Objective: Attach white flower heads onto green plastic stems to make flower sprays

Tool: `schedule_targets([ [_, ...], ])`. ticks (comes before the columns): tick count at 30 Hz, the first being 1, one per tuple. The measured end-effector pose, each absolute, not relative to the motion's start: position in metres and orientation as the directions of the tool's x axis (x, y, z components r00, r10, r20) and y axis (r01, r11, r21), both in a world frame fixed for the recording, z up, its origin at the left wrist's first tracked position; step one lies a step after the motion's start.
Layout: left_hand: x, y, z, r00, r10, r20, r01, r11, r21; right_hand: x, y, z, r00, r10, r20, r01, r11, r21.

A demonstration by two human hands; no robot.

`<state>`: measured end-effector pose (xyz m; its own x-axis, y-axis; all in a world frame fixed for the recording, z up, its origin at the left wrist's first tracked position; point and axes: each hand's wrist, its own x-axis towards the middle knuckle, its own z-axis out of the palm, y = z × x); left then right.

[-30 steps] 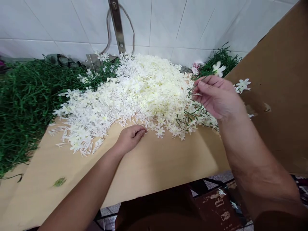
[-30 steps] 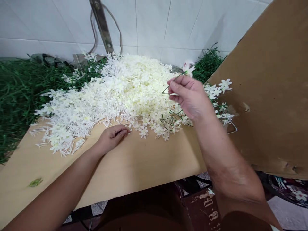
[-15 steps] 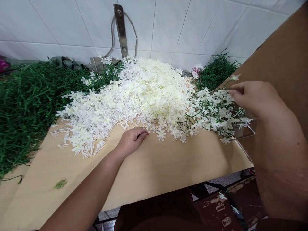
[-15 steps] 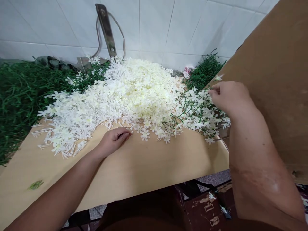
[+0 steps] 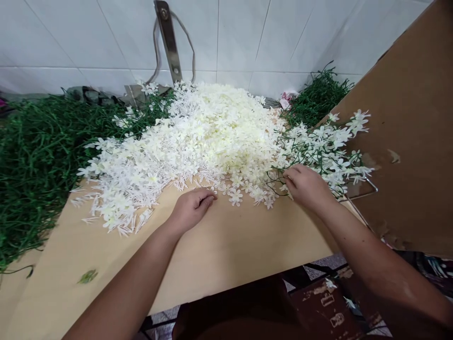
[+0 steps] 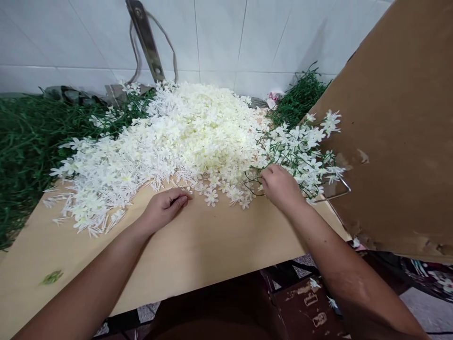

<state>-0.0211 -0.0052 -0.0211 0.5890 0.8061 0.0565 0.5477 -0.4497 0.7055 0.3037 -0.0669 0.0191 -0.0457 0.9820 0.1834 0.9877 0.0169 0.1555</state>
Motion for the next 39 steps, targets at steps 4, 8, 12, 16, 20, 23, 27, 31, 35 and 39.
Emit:
schedule_targets([
  [4, -0.021, -0.005, -0.022, 0.594, 0.802, 0.054, 0.548, -0.454, 0.703, 0.316, -0.068, 0.025, 0.057, 0.967, 0.25, 0.973, -0.109, 0.203],
  [8, -0.021, -0.005, -0.02, 0.601, 0.797, 0.059, 0.547, -0.464, 0.697, 0.326, -0.073, 0.017, 0.019, 0.99, 0.138, 0.977, -0.048, 0.209],
  [12, -0.02, -0.007, -0.017, 0.599, 0.799, 0.049, 0.552, -0.456, 0.698, 0.326, -0.078, 0.013, -0.071, 0.982, 0.176, 0.987, 0.043, 0.157],
  [16, -0.019, -0.008, -0.017, 0.602, 0.797, 0.048, 0.549, -0.457, 0.7, 0.299, -0.074, 0.029, -0.096, 0.853, 0.513, 0.994, 0.107, 0.007],
  [20, -0.019, -0.008, -0.018, 0.598, 0.8, 0.057, 0.548, -0.459, 0.699, 0.249, -0.043, 0.033, -0.131, 0.839, 0.527, 0.955, 0.249, -0.159],
  [23, -0.019, -0.009, -0.017, 0.598, 0.8, 0.05, 0.552, -0.456, 0.698, 0.218, 0.001, 0.017, -0.067, 0.906, 0.417, 0.954, 0.181, -0.238],
  [27, -0.017, -0.01, -0.016, 0.598, 0.801, 0.037, 0.576, -0.461, 0.675, 0.188, 0.053, -0.01, 0.051, 0.962, 0.268, 0.935, 0.048, -0.35],
  [31, -0.016, -0.007, -0.019, 0.614, 0.789, 0.024, 0.598, -0.484, 0.639, 0.156, 0.072, -0.024, -0.048, 0.929, 0.367, 0.914, 0.189, -0.358],
  [35, -0.014, -0.004, -0.019, 0.629, 0.777, 0.002, 0.603, -0.49, 0.63, 0.134, 0.074, -0.027, -0.11, 0.894, 0.434, 0.892, 0.281, -0.353],
  [39, -0.013, -0.005, -0.016, 0.625, 0.781, -0.011, 0.59, -0.463, 0.661, 0.122, 0.07, -0.025, -0.154, 0.899, 0.41, 0.878, 0.315, -0.36],
])
